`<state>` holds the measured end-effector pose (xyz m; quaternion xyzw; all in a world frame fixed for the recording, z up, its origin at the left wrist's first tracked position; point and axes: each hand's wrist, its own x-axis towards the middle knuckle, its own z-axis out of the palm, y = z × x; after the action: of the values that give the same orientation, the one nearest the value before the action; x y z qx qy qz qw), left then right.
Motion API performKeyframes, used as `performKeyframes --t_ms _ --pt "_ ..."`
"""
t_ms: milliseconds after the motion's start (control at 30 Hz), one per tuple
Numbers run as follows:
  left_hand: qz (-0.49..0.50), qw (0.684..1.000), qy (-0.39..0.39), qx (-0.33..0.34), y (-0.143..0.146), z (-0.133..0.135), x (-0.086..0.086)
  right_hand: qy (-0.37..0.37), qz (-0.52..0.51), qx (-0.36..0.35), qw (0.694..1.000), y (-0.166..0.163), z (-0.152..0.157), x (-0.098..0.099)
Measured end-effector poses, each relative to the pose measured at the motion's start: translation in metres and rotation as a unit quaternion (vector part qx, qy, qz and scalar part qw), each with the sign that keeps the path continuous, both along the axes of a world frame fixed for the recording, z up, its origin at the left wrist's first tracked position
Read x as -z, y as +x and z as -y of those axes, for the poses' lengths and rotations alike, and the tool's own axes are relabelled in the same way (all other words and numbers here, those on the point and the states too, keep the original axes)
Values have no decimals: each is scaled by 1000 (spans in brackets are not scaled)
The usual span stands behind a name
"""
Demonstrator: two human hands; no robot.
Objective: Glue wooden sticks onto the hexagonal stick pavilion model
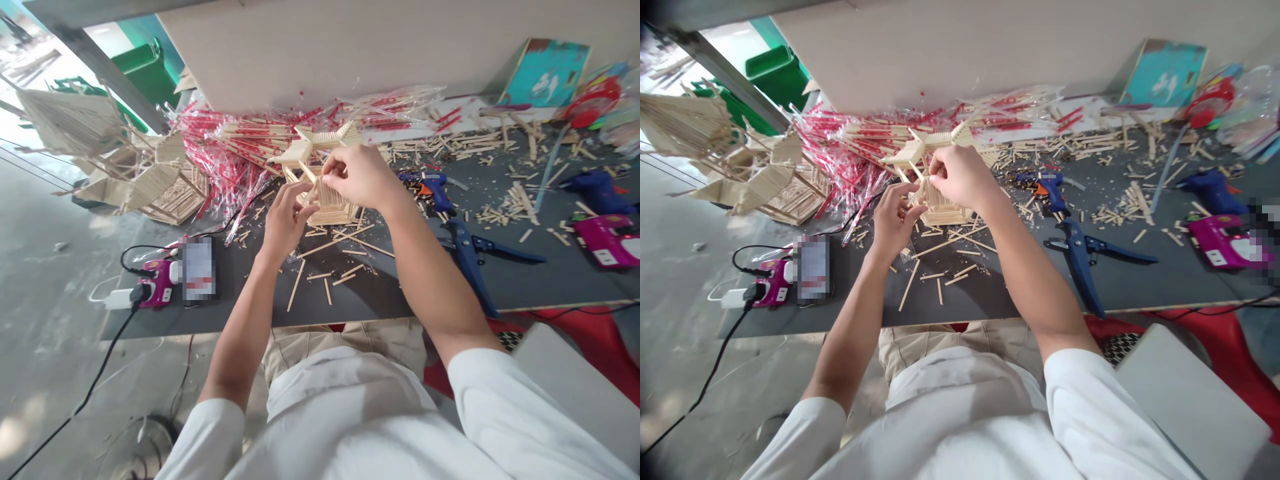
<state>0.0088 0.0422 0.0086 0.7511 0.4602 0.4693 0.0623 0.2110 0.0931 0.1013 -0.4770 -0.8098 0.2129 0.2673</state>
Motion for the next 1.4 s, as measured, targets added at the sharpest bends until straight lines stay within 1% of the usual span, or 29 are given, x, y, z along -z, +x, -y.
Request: performKeyframes --t_ms 267,467,567,633,700,767,833,900,1000,1100,1167,1233,1400 --pt "19 1000 2 -10 3 -2 3 -12 4 4 1000 0 0 -1" --pt "21 999 -11 -21 4 0 0 -4 1 2 1000 -2 1 2" --pt "11 999 -18 -26 4 0 -1 -7 2 0 1000 -1 2 -1" --pt "7 999 -21 -28 4 0 -1 -11 -15 -13 1000 6 3 -5" --pt "3 999 -23 -31 5 0 0 -5 -48 -15 999 21 3 -10" --pt "-2 999 -24 -30 5 0 0 12 -86 20 996 41 4 -10" --pt "-7 999 -23 -23 5 0 0 32 -112 77 990 61 6 -3" --pt "-7 1000 -22 -16 5 0 0 51 -126 101 986 75 12 13" --pt "-5 1000 -23 -10 3 1 -1 62 -134 91 985 80 25 42" --pt "-15 999 -36 -6 3 5 -1 64 -144 82 984 69 40 63" --pt "-18 999 -38 -7 4 9 1 62 -146 81 984 60 47 70" --pt "-11 999 -24 -23 6 13 3 50 -136 87 986 52 51 72" --pt "8 993 33 -109 14 20 7 27 -141 89 986 47 53 74"
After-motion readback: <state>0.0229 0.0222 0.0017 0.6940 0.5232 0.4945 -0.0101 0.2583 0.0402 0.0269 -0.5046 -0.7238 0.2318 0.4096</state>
